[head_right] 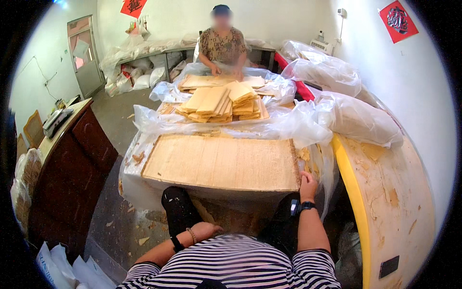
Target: Peeling and organizing thin yellow paper sheets from a block on a workshop table.
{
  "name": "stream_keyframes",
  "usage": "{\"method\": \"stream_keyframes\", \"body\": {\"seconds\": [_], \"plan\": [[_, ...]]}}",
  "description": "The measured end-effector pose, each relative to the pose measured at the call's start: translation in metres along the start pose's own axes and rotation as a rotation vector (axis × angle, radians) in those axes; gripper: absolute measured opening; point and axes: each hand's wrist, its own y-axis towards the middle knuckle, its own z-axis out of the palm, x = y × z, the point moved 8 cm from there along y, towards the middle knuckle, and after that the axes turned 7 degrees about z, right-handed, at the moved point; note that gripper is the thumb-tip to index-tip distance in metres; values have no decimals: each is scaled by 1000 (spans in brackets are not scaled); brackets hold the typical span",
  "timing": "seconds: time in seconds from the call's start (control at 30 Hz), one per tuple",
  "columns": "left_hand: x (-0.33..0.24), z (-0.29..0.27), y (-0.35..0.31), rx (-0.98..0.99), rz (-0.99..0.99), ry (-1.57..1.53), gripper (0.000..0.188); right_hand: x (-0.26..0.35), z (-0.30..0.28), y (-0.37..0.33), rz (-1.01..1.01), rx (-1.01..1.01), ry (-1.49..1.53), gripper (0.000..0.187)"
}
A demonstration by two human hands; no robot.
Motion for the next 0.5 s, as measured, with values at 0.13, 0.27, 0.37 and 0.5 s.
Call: {"method": "stream_keyframes", "body": {"seconds": [0.13, 0.27, 0.37, 0.5], "plan": [[-12, -5, 4, 55, 16, -26, 30, 31, -7, -21, -225, -172, -243, 10], [9, 12, 9, 115, -14, -21, 29, 43, -1, -28, -136, -107, -270, 15], [5, 7, 15, 159, -3, -23, 33, 27, -7, -27, -87, -227, -238, 17], [22, 31, 17, 182, -51, -86, 38, 20, -4, -24, 66, -138, -204, 22]]}}
